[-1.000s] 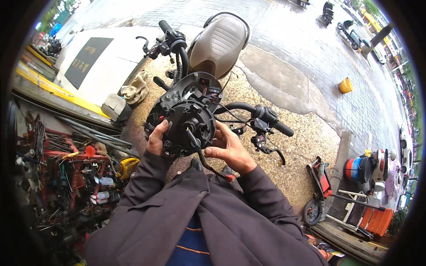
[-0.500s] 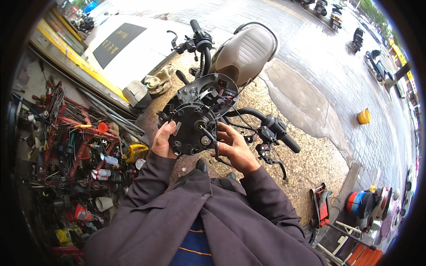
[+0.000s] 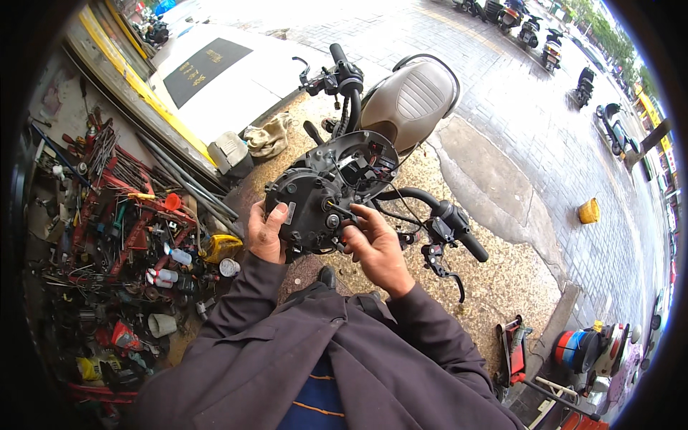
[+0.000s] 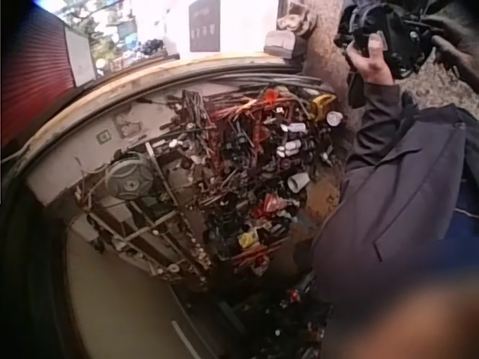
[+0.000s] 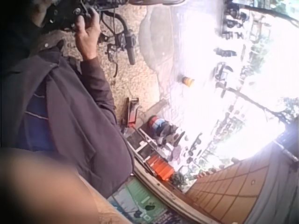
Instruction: The person removes the scooter's front panel and headlight assembly, then uses a screwdriver to loosen and remove fasteners from the handlebar area. The person repeatedly handles the headlight and panel, moving between the scooter and a nearby tool rack.
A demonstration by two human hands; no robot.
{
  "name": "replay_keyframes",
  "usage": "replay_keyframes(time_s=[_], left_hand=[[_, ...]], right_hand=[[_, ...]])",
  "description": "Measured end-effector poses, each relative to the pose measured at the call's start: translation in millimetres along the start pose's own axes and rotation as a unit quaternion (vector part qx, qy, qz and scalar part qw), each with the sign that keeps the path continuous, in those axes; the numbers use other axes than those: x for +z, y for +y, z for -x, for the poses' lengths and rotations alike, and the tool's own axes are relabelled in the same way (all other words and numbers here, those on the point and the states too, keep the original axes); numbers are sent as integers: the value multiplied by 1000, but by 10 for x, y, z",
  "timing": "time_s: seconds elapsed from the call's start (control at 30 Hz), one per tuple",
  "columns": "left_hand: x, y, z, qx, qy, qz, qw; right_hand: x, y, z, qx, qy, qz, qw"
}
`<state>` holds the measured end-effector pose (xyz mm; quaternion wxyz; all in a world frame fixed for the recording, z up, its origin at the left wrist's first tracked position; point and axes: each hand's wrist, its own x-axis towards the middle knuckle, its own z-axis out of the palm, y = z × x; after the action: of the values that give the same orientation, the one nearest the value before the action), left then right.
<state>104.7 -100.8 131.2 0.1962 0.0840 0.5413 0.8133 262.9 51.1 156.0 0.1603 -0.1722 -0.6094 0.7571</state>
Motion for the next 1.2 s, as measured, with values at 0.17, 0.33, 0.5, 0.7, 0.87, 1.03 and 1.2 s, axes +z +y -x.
replay_keyframes(time_s=[0.17, 0.33, 0.5, 0.7, 0.87, 1.03, 1.2], left_hand=[[21, -27, 20, 57, 12, -53, 997], [49, -34, 97, 71, -17, -66, 995], [102, 5, 175, 93, -67, -30, 993], [143, -20, 265, 148, -127, -108, 975], [143, -88, 187, 234, -143, -228, 934], [167, -145, 74, 214, -150, -214, 941], [96, -190, -78, 203, -180, -256, 928]], right_hand=[[211, 4, -95, -28, 27, 160, 986], [274, -99, -210, -18, 35, 163, 986], [205, -280, -394, 21, 50, 118, 992], [25, -373, -650, 95, 18, 120, 988], [-70, -297, -948, 63, 4, 159, 985], [-136, -257, -1201, 110, -32, 77, 990], [-135, -220, -1406, 108, -56, 165, 979]])
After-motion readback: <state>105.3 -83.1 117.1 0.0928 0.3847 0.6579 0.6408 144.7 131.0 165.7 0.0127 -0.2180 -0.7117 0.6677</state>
